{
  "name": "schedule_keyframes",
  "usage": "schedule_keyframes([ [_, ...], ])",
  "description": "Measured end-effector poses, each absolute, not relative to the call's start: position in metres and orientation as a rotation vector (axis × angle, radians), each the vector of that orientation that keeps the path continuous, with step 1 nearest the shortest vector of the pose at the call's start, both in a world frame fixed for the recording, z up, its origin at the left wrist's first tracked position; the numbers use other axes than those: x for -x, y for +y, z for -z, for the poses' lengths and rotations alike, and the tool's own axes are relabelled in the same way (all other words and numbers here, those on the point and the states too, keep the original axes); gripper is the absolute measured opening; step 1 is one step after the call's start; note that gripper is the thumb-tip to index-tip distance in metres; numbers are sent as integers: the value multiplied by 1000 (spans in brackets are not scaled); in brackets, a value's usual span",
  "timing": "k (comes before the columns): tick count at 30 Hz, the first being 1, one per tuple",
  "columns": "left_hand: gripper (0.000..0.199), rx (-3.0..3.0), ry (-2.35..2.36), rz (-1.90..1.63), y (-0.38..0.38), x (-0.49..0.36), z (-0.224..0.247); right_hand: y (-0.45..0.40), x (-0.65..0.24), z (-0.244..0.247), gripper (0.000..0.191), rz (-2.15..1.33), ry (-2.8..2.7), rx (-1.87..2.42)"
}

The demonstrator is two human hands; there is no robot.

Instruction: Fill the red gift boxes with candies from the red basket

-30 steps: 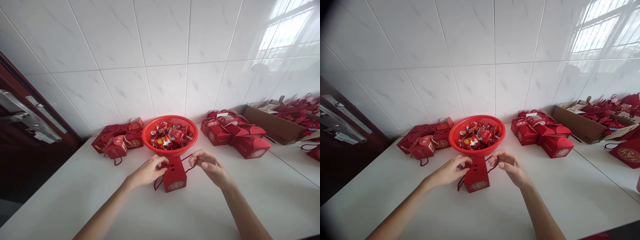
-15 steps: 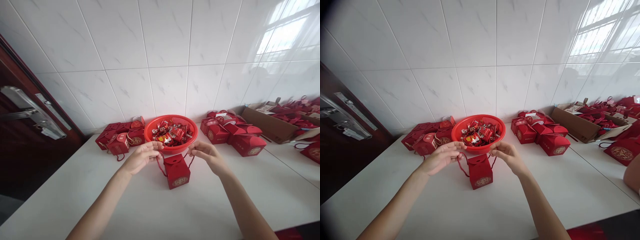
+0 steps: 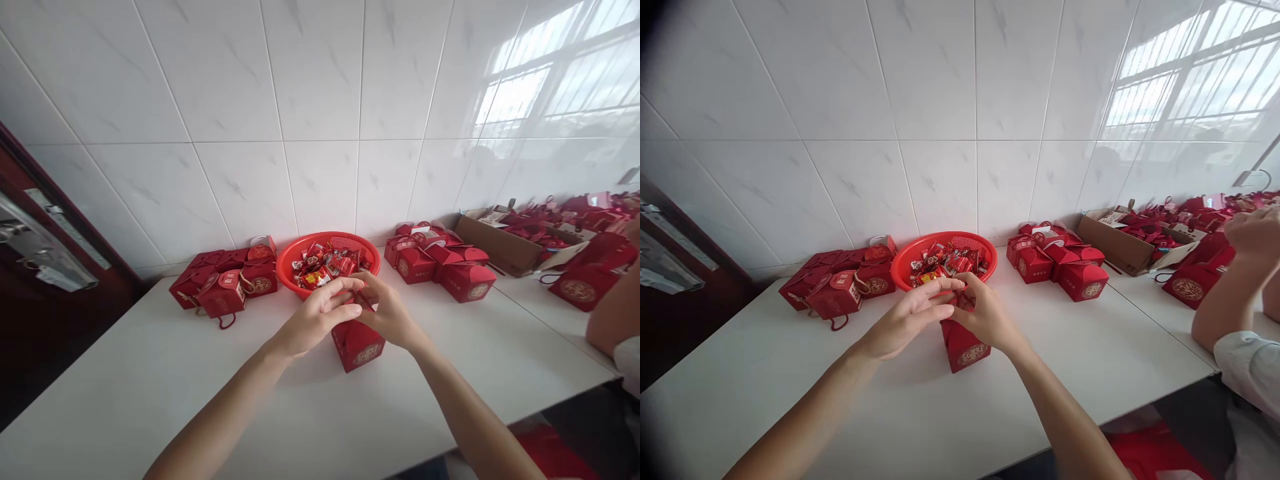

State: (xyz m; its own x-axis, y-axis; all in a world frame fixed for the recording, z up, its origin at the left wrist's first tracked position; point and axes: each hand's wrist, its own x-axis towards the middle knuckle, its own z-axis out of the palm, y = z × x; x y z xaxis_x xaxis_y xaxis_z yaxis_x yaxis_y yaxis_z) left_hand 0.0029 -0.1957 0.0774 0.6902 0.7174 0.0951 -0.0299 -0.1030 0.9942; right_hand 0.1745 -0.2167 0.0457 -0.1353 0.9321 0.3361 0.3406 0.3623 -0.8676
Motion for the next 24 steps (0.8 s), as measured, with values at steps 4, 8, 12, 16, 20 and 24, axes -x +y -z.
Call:
schedule_keyframes([
  [4,41,-1572,491,-635,-198,-8,-72,-221,-180,-41,29,-787,-1575,1200],
  [8,45,-1572,445,-616,-198,-11,-66,-224,-189,-38,27,-818,-1488,1191],
  [12,42,-1631,512,-678,-194,-7,-55,-220,-210,-41,25,-733,-1353,1190],
  [16,32,-1705,593,-575,-186,5,-33,-208,-247,-48,24,-673,-1231,1202],
  [20,28,-1704,670,-476,-179,16,-5,-188,-296,-45,30,-638,-1160,1348],
  [24,26,-1661,677,-382,-179,25,12,-169,-345,-35,28,-364,-1149,1598],
])
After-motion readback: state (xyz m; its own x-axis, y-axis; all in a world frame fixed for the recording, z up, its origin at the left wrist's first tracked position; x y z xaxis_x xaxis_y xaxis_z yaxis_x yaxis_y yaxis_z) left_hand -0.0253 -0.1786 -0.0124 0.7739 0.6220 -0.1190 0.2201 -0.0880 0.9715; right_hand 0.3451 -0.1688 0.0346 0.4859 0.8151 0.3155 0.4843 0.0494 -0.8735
